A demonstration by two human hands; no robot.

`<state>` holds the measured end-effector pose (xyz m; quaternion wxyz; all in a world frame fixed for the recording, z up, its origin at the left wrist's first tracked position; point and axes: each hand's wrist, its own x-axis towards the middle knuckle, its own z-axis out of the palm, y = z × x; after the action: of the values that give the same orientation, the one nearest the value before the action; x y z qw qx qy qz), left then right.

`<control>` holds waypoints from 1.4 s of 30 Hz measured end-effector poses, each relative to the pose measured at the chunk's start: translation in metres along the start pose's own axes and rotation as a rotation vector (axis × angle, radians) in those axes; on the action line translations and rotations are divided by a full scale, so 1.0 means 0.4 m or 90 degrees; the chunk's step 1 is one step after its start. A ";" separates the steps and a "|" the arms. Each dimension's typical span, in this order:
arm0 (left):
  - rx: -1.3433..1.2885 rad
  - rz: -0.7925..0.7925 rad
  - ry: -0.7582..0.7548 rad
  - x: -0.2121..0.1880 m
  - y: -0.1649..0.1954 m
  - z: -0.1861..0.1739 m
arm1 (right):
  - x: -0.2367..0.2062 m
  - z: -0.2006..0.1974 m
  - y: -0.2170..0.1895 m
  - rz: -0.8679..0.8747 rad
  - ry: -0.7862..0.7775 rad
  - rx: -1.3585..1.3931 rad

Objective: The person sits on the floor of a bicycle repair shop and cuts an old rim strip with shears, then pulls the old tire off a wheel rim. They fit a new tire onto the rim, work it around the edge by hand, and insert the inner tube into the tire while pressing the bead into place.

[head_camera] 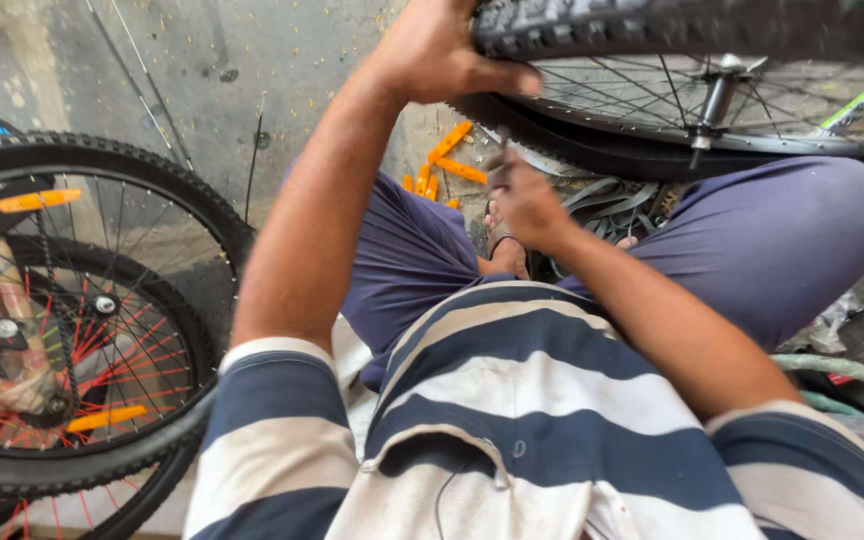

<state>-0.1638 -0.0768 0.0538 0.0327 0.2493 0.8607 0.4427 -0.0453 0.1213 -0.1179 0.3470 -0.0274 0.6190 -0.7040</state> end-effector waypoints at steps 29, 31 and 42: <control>0.019 -0.062 -0.041 0.030 0.055 0.047 | -0.024 0.005 -0.133 0.021 0.226 0.040; 0.037 -0.199 -0.102 0.036 0.063 0.051 | 0.012 0.120 -0.079 0.100 0.131 0.509; 0.049 -0.103 -0.019 0.024 0.013 0.095 | 0.145 0.028 -0.126 -0.269 0.176 -0.330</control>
<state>-0.1596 -0.0413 0.0364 0.0713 0.1867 0.8939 0.4012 -0.1069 0.0812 -0.0933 0.0887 -0.1462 0.7986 -0.5771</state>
